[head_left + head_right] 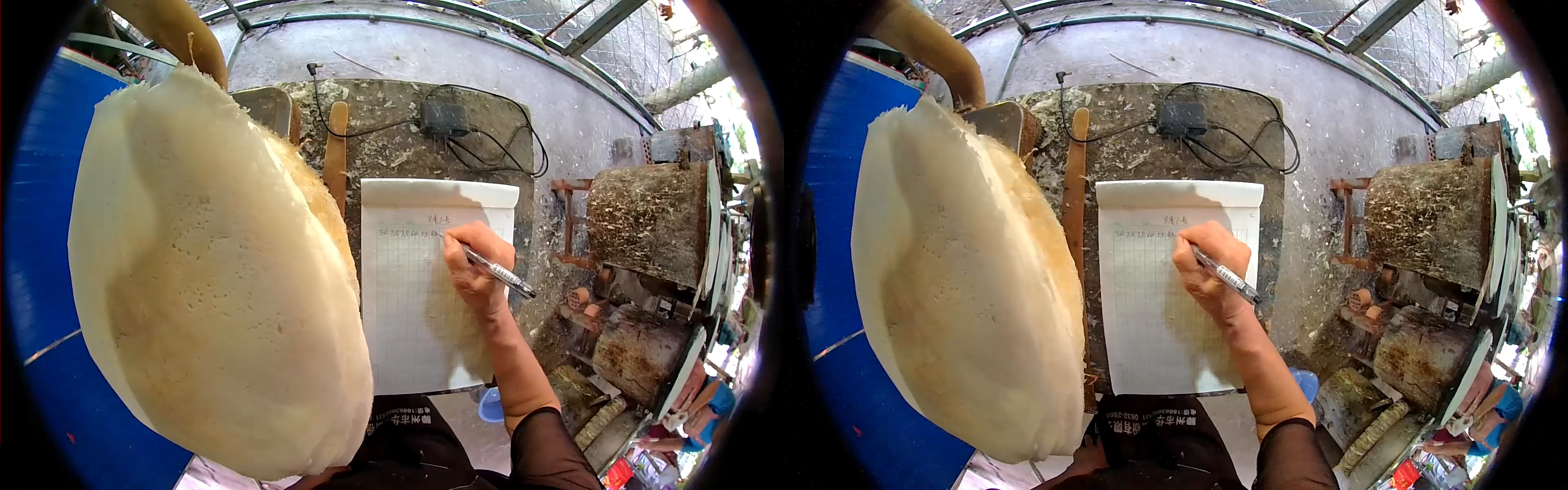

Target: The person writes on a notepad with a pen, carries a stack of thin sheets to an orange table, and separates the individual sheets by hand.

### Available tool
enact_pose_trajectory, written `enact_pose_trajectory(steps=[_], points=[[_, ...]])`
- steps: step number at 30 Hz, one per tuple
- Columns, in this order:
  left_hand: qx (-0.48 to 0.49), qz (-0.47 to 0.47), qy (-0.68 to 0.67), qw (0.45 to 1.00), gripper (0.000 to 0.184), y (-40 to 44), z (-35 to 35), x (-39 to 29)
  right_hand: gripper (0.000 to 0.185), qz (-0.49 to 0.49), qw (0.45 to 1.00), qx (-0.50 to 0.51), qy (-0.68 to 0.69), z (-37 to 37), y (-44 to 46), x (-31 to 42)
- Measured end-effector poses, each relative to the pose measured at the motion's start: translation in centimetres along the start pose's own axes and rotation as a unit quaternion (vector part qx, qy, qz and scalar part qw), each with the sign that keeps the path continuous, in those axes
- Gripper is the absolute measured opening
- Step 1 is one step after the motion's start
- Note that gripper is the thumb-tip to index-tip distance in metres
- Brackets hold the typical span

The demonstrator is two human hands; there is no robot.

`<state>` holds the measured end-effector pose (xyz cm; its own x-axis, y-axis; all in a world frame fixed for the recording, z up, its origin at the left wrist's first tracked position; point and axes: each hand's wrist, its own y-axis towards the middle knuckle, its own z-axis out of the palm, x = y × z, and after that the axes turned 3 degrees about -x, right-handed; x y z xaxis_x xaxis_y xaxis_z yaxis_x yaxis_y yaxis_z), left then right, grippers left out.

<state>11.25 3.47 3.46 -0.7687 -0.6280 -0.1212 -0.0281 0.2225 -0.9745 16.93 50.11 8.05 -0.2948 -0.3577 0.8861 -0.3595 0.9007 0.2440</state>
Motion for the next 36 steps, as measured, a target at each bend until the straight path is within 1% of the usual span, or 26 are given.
enact_pose_trajectory(steps=[2,4,6,9,10,11,12,13,14,15,16,18,19,20,21,22,23,24,25,27,28,30,32,34,35,36], points=[[-0.002,0.001,0.001,1.000,0.093,0.0,0.0,0.1,0.003,0.016,1.000,-0.009,-0.004,0.0,-0.1,0.0],[-0.002,0.003,0.001,1.000,0.094,-0.3,0.3,0.2,0.006,0.124,0.988,-0.012,0.089,-0.5,-0.3,-0.6],[-0.007,0.008,0.000,1.000,0.095,-0.6,0.3,0.4,0.013,0.249,0.949,-0.023,0.194,-0.8,0.2,1.0],[-0.013,0.014,0.000,1.000,0.096,-1.1,0.2,0.7,0.014,0.274,0.937,-0.020,0.216,-1.3,0.8,1.0],[-0.008,0.010,-0.005,1.000,0.096,-1.0,0.1,0.9,0.026,0.303,0.944,0.012,0.132,-1.9,0.8,1.8],[0.003,-0.003,-0.009,1.000,0.096,-0.9,0.5,1.2,0.031,0.313,0.945,0.090,0.032,-2.5,0.6,2.5],[0.023,-0.035,-0.022,0.999,0.093,0.0,0.8,1.7,0.037,0.318,0.931,0.165,-0.071,-3.1,0.1,3.1],[-0.015,-0.026,-0.044,0.999,0.087,-0.9,-0.2,1.8,0.042,0.317,0.903,0.235,-0.174,-3.5,-0.5,3.7],[-0.056,-0.016,-0.067,0.996,0.081,-1.8,-1.4,2.0,0.048,0.233,0.892,0.250,-0.295,-3.5,-1.8,3.7],[-0.100,-0.006,-0.092,0.991,0.076,-2.5,-2.4,2.2,0.055,0.143,0.863,0.256,-0.411,-3.4,-2.9,3.8],[-0.120,-0.009,-0.202,0.972,0.068,-2.6,-2.7,3.2,0.055,0.134,0.857,0.246,-0.432,-3.5,-3.3,4.5],[-0.158,-0.007,-0.418,0.895,0.052,-1.7,-2.3,7.3,0.057,0.112,0.846,0.230,-0.468,-3.9,-3.6,6.2],[-0.114,-0.033,-0.663,0.739,0.039,-1.4,-2.3,10.3,0.057,0.111,0.878,0.208,-0.417,-3.9,-3.7,7.3],[-0.183,-0.016,-0.747,0.639,0.039,-3.5,-4.4,11.3,0.056,0.110,0.905,0.188,-0.365,-4.0,-4.0,8.3],[-0.221,0.005,-0.818,0.532,0.041,-5.3,-6.8,12.9,0.055,0.113,0.929,0.166,-0.312,-3.9,-4.5,9.2],[-0.261,0.093,-0.844,0.459,0.041,-6.9,-8.5,15.3,0.051,0.154,0.949,0.159,-0.224,-3.7,-5.4,9.7],[-0.311,0.120,-0.850,0.409,0.042,-7.5,-10.5,18.1,0.048,0.195,0.959,0.152,-0.137,-3.4,-6.4,10.0],[-0.356,0.145,-0.852,0.356,0.042,-8.0,-12.8,20.3,0.042,0.300,0.943,0.144,0.002,-2.9,-7.5,10.7],[-0.374,0.130,-0.864,0.312,0.043,-9.2,-15.9,21.4,0.043,0.351,0.920,0.157,0.083,-2.5,-8.8,10.5],[-0.396,0.148,-0.832,0.359,0.048,-9.8,-21.8,23.7,0.053,0.421,0.858,0.117,0.270,-0.7,-11.3,9.4],[-0.349,0.198,-0.833,0.379,0.048,-7.4,-23.9,27.0,0.064,0.442,0.832,0.117,0.315,0.4,-12.2,8.6],[-0.269,0.271,-0.840,0.385,0.049,-1.8,-28.7,30.9,0.068,0.437,0.798,0.047,0.412,2.5,-12.7,10.2],[-0.200,0.309,-0.831,0.417,0.053,-9.3,-33.8,23.2,0.065,0.461,0.761,-0.044,0.454,4.5,-12.6,14.1],[-0.189,0.356,-0.795,0.453,0.055,-8.7,-35.8,22.4,0.058,0.490,0.835,-0.083,0.236,5.1,-12.5,11.5],[-0.187,0.378,-0.774,0.472,0.056,-8.6,-36.5,22.7,0.055,0.497,0.853,-0.099,0.125,5.3,-11.6,12.8],[-0.173,0.389,-0.771,0.474,0.056,-8.3,-36.6,23.3,0.038,0.383,0.907,-0.122,0.124,4.7,-10.9,14.2]])
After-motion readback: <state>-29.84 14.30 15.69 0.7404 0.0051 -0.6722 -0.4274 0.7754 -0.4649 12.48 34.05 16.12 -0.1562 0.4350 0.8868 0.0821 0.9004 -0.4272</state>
